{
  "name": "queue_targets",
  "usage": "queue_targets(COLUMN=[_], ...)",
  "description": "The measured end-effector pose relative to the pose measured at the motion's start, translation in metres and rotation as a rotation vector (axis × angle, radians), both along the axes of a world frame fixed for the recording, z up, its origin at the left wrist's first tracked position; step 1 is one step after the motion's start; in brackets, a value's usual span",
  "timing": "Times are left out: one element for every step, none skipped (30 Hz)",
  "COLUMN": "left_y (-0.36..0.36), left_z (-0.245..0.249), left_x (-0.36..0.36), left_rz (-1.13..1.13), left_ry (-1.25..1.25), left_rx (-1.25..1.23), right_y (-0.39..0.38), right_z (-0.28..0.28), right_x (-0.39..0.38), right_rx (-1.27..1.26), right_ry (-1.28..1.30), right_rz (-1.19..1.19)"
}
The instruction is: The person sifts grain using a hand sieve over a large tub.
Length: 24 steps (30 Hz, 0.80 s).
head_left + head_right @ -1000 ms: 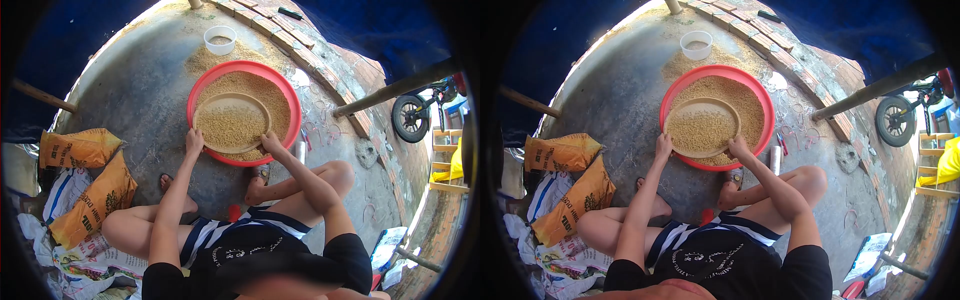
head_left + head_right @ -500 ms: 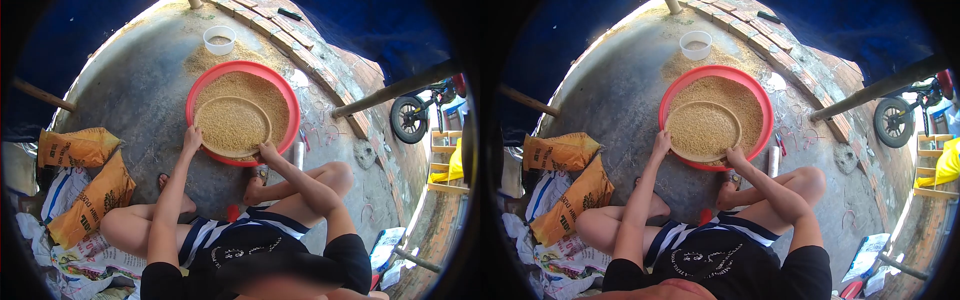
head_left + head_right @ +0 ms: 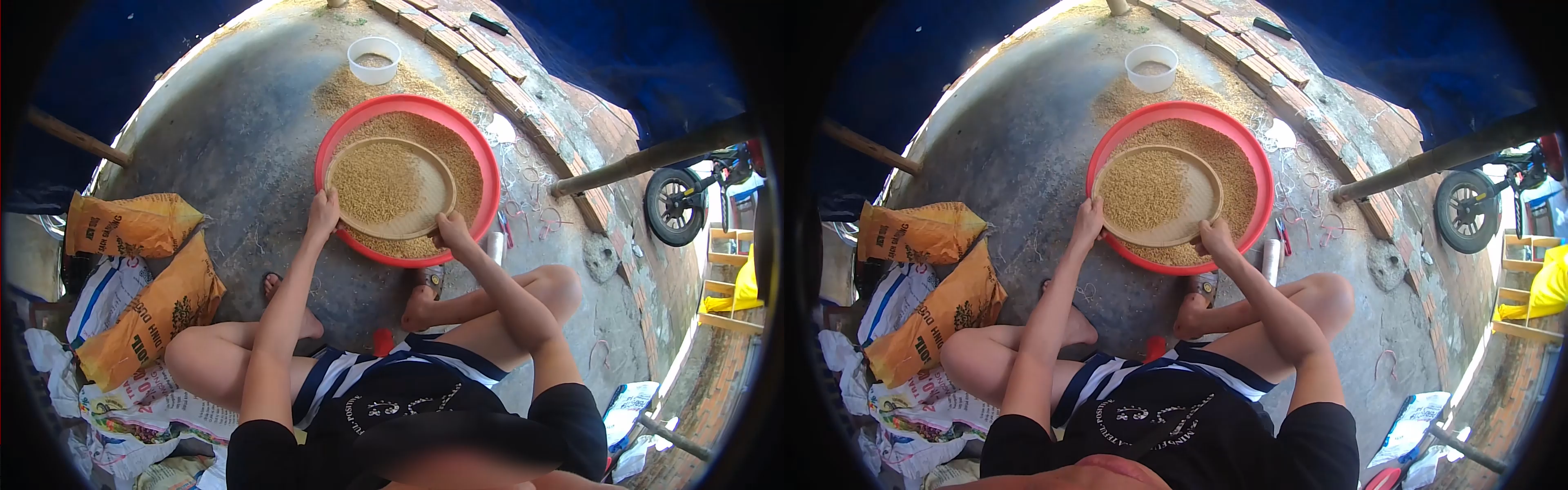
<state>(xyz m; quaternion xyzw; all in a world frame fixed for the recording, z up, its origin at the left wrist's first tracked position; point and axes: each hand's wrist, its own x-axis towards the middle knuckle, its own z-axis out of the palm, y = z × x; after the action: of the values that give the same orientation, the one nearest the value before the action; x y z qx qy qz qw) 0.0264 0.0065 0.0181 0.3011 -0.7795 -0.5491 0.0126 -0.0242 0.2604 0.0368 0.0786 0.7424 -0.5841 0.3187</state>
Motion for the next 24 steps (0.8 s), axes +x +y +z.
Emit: queue_targets(left_y=[-0.001, -0.008, -0.013, -0.013, -0.014, -0.010, -0.009, -0.011, -0.014, -0.013, -0.012, -0.006, -0.001, 0.000, 0.000, -0.002, -0.004, -0.007, -0.003, -0.001, 0.010, 0.014, 0.007, -0.004], left_z=[-0.003, -0.008, -0.013, -0.018, -0.023, -0.014, -0.004, 0.001, 0.006, 0.019, 0.032, 0.059, 0.073, 0.067, 0.054, 0.039, 0.007, -0.035, -0.039, -0.042, -0.011, 0.007, -0.006, -0.028], left_x=[0.003, 0.007, 0.010, 0.011, 0.011, 0.010, 0.009, 0.006, 0.002, -0.001, -0.002, -0.001, 0.000, 0.000, 0.000, -0.002, -0.004, -0.003, 0.000, 0.003, 0.007, 0.009, 0.007, 0.002], left_rz=[0.003, 0.000, -0.004, 0.016, 0.015, 0.027, 0.040, 0.041, 0.058, 0.075, 0.075, 0.069, 0.061, 0.057, 0.057, 0.060, 0.059, 0.061, 0.062, 0.063, 0.088, 0.112, 0.116, 0.087], left_ry=[0.003, -0.025, -0.055, -0.048, -0.043, -0.050, -0.057, -0.051, 0.165, 0.383, 0.389, 0.540, 0.684, 0.681, 0.597, 0.518, 0.524, 0.360, 0.192, 0.188, -0.018, -0.220, -0.220, -0.112], left_rx=[0.007, 0.043, 0.078, 0.072, 0.067, 0.000, -0.065, -0.067, -0.271, -0.474, -0.473, -0.350, -0.223, -0.221, -0.248, -0.278, -0.279, -0.234, -0.188, -0.185, -0.028, 0.127, 0.125, -0.010], right_y=[-0.001, -0.004, -0.005, -0.007, -0.010, -0.011, -0.013, -0.013, -0.013, -0.014, -0.015, -0.016, -0.016, -0.016, -0.015, -0.015, -0.015, -0.013, -0.010, -0.004, -0.001, -0.001, -0.001, -0.003], right_z=[0.001, 0.004, 0.003, 0.002, 0.002, 0.006, 0.010, 0.015, 0.023, 0.030, 0.037, 0.040, 0.039, 0.034, 0.027, 0.012, -0.007, -0.019, -0.024, -0.028, -0.030, -0.026, -0.021, -0.014], right_x=[0.008, 0.014, 0.013, 0.010, 0.007, 0.003, 0.001, 0.000, 0.000, 0.001, 0.004, 0.005, 0.002, -0.001, -0.002, -0.003, -0.007, -0.009, -0.010, -0.009, -0.009, -0.008, -0.008, -0.007], right_rx=[0.029, -0.004, -0.003, 0.008, 0.015, 0.014, 0.008, -0.015, -0.036, -0.036, -0.103, -0.170, -0.168, -0.157, -0.149, -0.151, -0.026, 0.100, 0.101, 0.113, 0.123, 0.122, 0.084, 0.046], right_ry=[-0.033, -0.028, -0.027, -0.009, 0.012, 0.040, 0.048, 0.170, 0.289, 0.293, 0.418, 0.541, 0.543, 0.560, 0.575, 0.578, 0.511, 0.440, 0.440, 0.304, 0.168, 0.167, 0.110, 0.052], right_rz=[0.037, 0.084, 0.083, 0.086, 0.089, 0.088, 0.088, 0.081, 0.075, 0.074, 0.023, -0.029, -0.033, -0.038, -0.045, -0.049, -0.057, -0.065, -0.064, 0.016, 0.097, 0.101, 0.089, 0.077])
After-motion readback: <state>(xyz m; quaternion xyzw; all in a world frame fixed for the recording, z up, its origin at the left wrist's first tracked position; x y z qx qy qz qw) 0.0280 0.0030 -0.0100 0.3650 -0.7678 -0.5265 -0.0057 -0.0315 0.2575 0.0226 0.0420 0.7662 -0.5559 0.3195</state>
